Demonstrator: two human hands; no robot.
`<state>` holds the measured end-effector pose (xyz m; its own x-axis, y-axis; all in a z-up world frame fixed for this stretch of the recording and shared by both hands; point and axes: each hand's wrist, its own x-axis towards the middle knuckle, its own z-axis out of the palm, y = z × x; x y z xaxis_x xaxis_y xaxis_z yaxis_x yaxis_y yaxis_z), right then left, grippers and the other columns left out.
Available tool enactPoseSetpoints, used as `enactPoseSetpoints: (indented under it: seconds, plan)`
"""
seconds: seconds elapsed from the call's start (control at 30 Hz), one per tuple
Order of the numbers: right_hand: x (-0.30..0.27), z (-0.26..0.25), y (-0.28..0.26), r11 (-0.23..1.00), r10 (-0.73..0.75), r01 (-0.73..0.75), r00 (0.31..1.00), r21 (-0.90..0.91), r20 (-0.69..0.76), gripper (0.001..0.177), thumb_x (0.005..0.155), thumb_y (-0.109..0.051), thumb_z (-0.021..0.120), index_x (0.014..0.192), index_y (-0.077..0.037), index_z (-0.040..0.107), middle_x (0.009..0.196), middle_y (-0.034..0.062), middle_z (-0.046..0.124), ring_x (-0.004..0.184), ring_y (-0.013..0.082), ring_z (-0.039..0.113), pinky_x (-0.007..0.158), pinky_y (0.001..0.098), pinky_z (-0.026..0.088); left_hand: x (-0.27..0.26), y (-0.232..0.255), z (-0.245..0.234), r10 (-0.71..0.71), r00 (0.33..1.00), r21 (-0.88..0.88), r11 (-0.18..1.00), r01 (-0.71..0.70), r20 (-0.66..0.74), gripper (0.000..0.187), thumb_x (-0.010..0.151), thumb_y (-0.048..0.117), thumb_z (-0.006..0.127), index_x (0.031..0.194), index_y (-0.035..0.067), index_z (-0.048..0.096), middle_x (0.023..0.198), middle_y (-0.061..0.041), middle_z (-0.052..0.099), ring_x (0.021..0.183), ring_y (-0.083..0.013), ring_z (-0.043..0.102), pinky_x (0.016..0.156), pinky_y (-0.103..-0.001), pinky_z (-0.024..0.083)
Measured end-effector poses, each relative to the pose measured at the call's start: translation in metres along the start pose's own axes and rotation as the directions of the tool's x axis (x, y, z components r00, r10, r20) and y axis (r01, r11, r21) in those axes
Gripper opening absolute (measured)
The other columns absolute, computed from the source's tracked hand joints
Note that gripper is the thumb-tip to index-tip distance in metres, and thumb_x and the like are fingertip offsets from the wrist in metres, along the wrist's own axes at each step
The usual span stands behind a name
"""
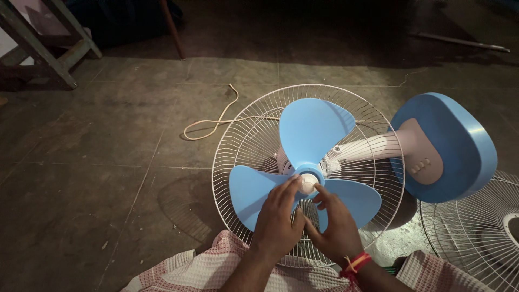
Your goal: The person disassembles a blue and white electric fan by removing the front grille, unscrewing the blade hub, detaching the blades, and then using a screwdriver to remove the rear motor housing cover and several screws from the motor assembly.
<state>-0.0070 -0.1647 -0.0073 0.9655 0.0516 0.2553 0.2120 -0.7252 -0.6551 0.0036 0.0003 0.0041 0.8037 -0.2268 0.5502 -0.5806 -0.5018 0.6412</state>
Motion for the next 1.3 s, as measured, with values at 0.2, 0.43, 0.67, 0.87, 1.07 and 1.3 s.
enactPoseSetpoints:
  seconds: [0.2,0.43,0.67,0.87,1.07,1.3]
  plan:
    - [0.005,-0.004,-0.001,0.945,-0.296,0.316,0.936,0.085,-0.191,0.088,0.074,-0.012,0.083,0.149,-0.001,0.038,0.142,0.0240,0.051,0.121,0.0335,0.059,0.092,0.0416,0.053,-0.002,-0.001,-0.002,-0.139,0.990,-0.050,0.989,0.138,-0.004,0.063,0.086,0.008,0.068,0.145,0.001,0.048,0.131,-0.023,0.062,0.123,-0.0381,0.060,0.102,-0.048,0.049]
    - [0.000,0.004,0.006,0.993,0.058,-0.053,0.997,0.103,-0.053,0.081,0.077,-0.020,0.083,0.146,-0.011,0.040,0.127,0.0086,0.062,0.094,0.0196,0.075,0.076,0.0328,0.060,-0.001,-0.001,-0.002,-0.121,0.993,-0.038,0.992,0.121,0.008,0.060,0.088,0.008,0.068,0.144,0.001,0.050,0.128,-0.023,0.065,0.120,-0.0382,0.062,0.099,-0.047,0.050]
    - [0.006,-0.008,0.006,0.978,-0.131,0.158,0.972,0.135,-0.194,0.080,0.076,-0.018,0.083,0.144,-0.008,0.040,0.115,0.0126,0.063,0.079,0.0201,0.069,0.067,0.0325,0.058,-0.001,-0.004,-0.001,-0.129,0.991,-0.021,0.991,0.130,0.034,0.062,0.087,0.007,0.068,0.145,0.001,0.048,0.131,-0.022,0.063,0.122,-0.0376,0.060,0.099,-0.047,0.050]
    - [0.007,-0.009,0.002,0.990,0.051,-0.052,0.999,0.131,0.012,0.086,0.078,-0.020,0.081,0.151,-0.012,0.036,0.095,0.0090,0.067,0.069,0.0164,0.071,0.066,0.0344,0.058,-0.003,-0.005,-0.001,-0.107,0.994,-0.043,0.993,0.108,0.010,0.061,0.086,0.006,0.069,0.144,0.002,0.050,0.131,-0.021,0.064,0.122,-0.0367,0.060,0.102,-0.047,0.050]
    - [0.005,-0.003,0.007,0.979,0.197,-0.198,0.980,0.056,0.020,0.084,0.081,-0.026,0.080,0.152,-0.016,0.038,0.095,0.0013,0.072,0.064,0.0162,0.071,0.059,0.0359,0.059,-0.002,-0.004,-0.002,-0.119,0.993,-0.051,0.991,0.120,0.025,0.062,0.086,0.005,0.069,0.144,0.002,0.049,0.132,-0.020,0.064,0.122,-0.0363,0.060,0.101,-0.047,0.050]
    - [0.006,-0.003,0.004,0.966,-0.183,0.196,0.979,0.169,-0.086,0.095,0.080,-0.024,0.082,0.156,-0.005,0.029,0.094,0.0088,0.067,0.082,0.0172,0.072,0.071,0.0346,0.060,-0.002,-0.005,-0.003,-0.155,0.986,-0.042,0.987,0.157,0.057,0.061,0.086,0.006,0.068,0.144,0.003,0.048,0.132,-0.019,0.064,0.122,-0.0350,0.061,0.100,-0.046,0.051]
